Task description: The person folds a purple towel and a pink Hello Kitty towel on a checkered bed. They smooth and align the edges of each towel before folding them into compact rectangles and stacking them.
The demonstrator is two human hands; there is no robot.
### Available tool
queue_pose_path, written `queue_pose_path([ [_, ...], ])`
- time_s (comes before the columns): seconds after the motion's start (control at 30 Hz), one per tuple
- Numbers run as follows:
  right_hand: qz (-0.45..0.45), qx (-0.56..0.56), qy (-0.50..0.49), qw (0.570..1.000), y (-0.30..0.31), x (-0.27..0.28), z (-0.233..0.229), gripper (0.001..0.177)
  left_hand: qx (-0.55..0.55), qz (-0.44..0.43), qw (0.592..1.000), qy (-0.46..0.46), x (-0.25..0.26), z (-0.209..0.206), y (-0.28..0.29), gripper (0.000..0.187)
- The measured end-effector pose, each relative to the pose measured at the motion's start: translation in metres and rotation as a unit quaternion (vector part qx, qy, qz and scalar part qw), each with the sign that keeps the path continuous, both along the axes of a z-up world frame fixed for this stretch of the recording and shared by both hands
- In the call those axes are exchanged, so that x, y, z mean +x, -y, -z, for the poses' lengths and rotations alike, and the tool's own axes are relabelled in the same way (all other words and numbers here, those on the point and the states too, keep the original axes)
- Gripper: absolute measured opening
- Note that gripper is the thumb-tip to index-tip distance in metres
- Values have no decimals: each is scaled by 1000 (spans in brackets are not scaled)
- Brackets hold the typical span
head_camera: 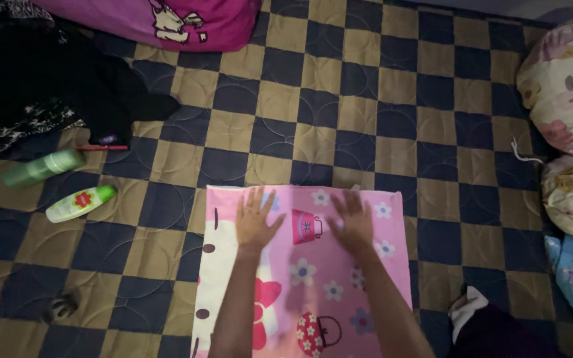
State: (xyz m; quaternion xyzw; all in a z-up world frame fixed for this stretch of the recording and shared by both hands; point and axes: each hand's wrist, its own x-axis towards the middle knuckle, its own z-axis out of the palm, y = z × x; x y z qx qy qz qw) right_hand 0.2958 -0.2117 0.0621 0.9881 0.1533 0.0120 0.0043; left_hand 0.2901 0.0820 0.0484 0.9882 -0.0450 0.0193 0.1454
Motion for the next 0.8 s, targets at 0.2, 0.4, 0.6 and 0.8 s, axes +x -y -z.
queue_pose_path([
  [0.2, 158, 25, -97, 982, 49, -4, 8, 74, 14, -71, 996, 42, -10, 5, -42, 76],
  [0.4, 194, 70, 21, 978, 75, -21, 32, 73, 19, -171, 980, 99, -29, 18, -56, 72],
  [0.6, 200, 40, 35, 978, -24, -58, 27, 77, -62, -208, 974, 61, -62, 34, 34, 82],
  [0.8, 6, 85, 69, 994, -97, -70, 23, 50, 135, -30, 990, 20, -79, 35, 80, 60],
])
